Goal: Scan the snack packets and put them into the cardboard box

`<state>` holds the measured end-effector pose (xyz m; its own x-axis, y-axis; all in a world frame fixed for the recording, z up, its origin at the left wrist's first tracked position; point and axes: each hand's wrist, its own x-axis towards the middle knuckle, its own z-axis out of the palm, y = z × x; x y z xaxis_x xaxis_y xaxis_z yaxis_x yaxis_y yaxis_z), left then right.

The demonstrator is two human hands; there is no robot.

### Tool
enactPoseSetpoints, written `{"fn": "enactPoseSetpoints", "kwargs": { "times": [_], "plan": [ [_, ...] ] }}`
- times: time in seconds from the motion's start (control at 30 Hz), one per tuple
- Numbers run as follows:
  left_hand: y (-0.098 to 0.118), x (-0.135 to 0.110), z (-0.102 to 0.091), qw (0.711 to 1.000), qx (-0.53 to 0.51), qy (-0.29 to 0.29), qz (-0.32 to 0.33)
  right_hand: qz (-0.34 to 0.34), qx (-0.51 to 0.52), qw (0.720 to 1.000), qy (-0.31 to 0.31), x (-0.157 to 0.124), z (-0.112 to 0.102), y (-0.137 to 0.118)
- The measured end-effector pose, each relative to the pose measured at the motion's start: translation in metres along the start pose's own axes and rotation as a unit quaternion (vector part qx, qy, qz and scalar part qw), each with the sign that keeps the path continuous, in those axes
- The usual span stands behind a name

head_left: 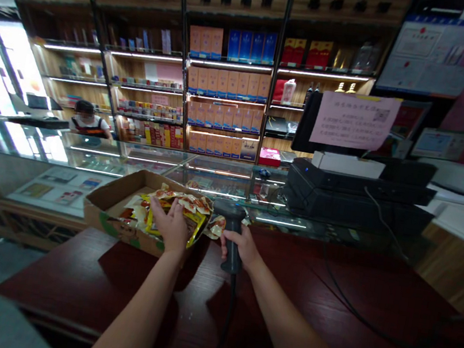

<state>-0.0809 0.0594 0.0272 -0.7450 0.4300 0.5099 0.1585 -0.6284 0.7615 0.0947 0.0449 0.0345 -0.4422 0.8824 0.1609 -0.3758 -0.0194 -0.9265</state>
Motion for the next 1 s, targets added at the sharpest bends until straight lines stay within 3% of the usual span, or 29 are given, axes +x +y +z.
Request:
{"fn": "enactPoseSetpoints", "kwargs": {
  "times": [0.1,0.17,0.3,0.5,0.63,0.77,1.0],
  "plan": [
    [0.001,-0.025,0.011,0.998,0.040,-0.045,0.025,0.008,-0.031,0.999,0.019,-0.006,-0.015,0.000],
    [-0.007,-0.042,0.022,0.987,0.091,-0.124,0.035,0.009,-0.040,0.998,0.037,-0.011,-0.028,0.001],
    [-0.040,-0.066,0.046,0.937,0.233,-0.261,0.029,0.001,-0.007,0.996,0.089,-0.023,-0.061,0.003],
    [-0.083,-0.076,0.056,0.841,0.450,-0.300,-0.008,-0.005,0.027,0.989,0.146,-0.038,-0.111,0.020],
    [-0.097,-0.073,0.047,0.787,0.522,-0.324,-0.057,0.009,0.021,0.983,0.181,-0.041,-0.122,0.032],
    [-0.099,-0.069,0.044,0.786,0.518,-0.337,-0.036,0.016,0.002,0.982,0.186,-0.040,-0.116,0.035],
    [-0.091,-0.071,0.047,0.834,0.462,-0.296,-0.056,0.026,-0.040,0.982,0.185,-0.041,-0.111,0.037]
  ]
}}
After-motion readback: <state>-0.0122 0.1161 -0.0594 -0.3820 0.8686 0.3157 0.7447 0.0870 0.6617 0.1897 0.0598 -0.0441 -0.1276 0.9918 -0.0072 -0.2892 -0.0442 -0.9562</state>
